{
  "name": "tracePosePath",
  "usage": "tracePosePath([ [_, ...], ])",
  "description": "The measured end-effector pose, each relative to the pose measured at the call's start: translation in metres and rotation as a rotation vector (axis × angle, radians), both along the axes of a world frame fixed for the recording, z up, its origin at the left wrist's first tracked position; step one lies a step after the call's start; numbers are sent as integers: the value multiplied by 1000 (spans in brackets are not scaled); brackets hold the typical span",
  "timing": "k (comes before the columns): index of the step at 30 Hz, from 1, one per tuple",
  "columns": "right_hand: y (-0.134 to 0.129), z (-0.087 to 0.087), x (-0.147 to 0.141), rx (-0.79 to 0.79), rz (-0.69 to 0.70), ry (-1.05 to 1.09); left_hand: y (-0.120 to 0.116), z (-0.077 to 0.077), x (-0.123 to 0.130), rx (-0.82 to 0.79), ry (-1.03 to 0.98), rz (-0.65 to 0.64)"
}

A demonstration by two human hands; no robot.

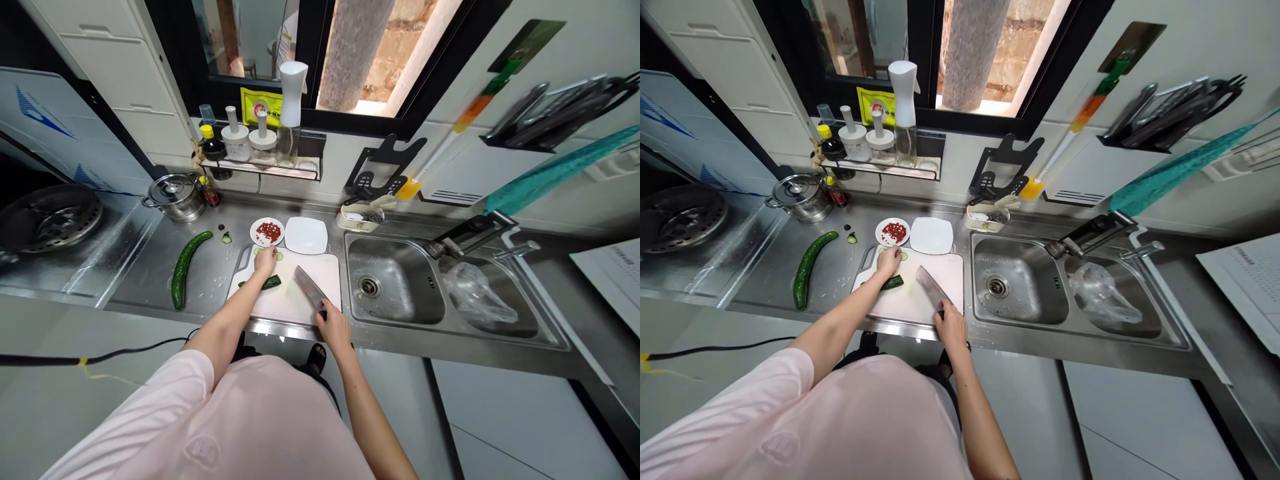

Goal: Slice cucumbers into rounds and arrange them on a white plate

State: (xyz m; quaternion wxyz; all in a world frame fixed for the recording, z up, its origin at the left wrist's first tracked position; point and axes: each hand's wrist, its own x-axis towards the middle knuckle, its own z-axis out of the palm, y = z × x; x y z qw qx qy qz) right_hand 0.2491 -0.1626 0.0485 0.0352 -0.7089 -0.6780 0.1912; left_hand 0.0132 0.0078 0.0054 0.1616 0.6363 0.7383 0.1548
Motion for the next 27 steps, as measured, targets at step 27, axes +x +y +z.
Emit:
tracePosePath([
  [27,2,7,-5,-16,-5,41,-7,-5,-2,19,91,-95],
])
